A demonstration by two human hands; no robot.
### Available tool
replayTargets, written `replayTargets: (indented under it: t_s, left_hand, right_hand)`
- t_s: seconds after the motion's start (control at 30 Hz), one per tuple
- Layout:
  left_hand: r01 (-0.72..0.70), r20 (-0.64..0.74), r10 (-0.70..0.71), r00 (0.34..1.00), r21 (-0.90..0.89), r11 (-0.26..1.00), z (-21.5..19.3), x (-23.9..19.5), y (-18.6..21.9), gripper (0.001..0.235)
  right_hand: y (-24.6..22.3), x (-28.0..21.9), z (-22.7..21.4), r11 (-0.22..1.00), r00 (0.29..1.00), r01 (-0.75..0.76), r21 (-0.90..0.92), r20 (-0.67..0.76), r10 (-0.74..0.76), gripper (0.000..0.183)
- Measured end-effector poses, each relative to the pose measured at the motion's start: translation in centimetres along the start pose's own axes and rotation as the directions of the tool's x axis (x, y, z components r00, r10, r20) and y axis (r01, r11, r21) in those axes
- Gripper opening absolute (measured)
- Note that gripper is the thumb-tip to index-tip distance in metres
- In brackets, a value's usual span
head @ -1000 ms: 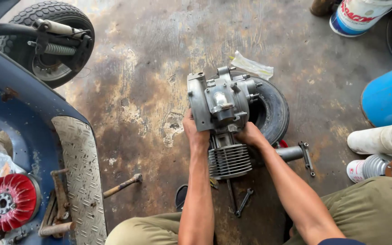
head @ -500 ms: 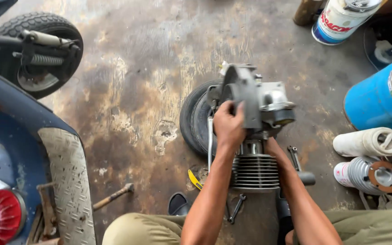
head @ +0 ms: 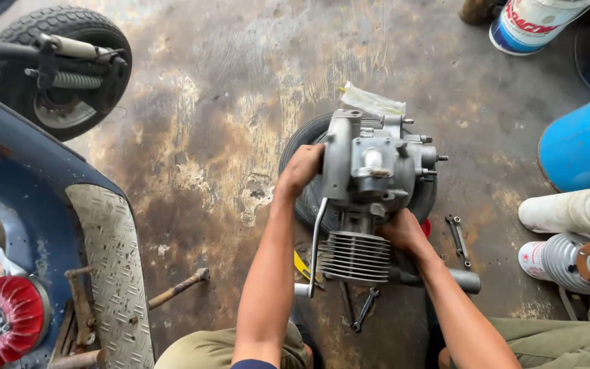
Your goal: The person sits on the workshop floor and assembles a scooter engine, fitting the finned cylinder over the piston and aligning it with the crankcase. They rotate and reposition the engine assembly, press the cylinder into place, and use a socket wrench to work on fasteners while steadying the engine with the other hand.
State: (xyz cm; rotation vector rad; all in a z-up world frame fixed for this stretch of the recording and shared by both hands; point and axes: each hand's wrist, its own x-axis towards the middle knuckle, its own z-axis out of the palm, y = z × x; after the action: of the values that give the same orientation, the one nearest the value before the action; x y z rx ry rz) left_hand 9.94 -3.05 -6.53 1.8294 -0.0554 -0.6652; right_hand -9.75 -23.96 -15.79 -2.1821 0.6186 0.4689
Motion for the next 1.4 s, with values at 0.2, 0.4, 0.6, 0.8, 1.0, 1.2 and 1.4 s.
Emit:
replayTargets:
  t_s: [0.2,0.4,0.6,0.8,1.0,1.2,1.4]
  left_hand:
    - [0.071,-0.207,-0.067,0.976,0.014,0.997,-2.7,-2.9,-2.2,0.069]
    - [0.486,-0.304,-0.418,0.856,0.201,0.850,2.7,0.2,-14.8,0.075]
    - [0.540,-0.316,-0.469,0.825,0.196,0.819,2.1,1.9,-15.9,0.111]
    - [0.569,-0.351,-0.489,0.799,0.176,0.803,1.3,-0.2,-10.4,0.110]
    - [0.494,-0.350,-0.404,0.845,0.227,0.839,0.3,-2.1,-9.7,0.100]
    - [0.428,-0.412,-0.277,0.868,0.338,0.838,-1.7,-0.2,-8.1,0.094]
    - [0.454,-0.549,-0.206,0.810,0.365,0.813,-8.6,2.3,-7.2,0.094]
  right_hand:
    - [-4.1,-0.9,-1.6,0.974,0.992,-0.129,-0.185,-0.016,0.128,0.046]
    - [-7.5,-3.1,-3.2,0.984,0.983,-0.156,-0.092,0.082,0.163,0.058]
    - [-5.1,-3.3,-2.3,0.994,0.990,-0.109,0.027,0.097,0.106,0.063]
    - [-6.4,-2.9,-3.2,0.997,0.996,-0.073,0.038,0.056,0.071,0.046]
    - [-0.4,-2.2,-0.6,0.999,0.996,0.034,0.025,0.083,-0.036,0.032]
    - [-0.1,1.3,-0.6,0.877,0.924,0.382,0.292,-0.084,-0.374,0.068]
    - [-1.7,10.2,2.2,0.762,0.783,0.611,-0.216,0.027,-0.621,0.028]
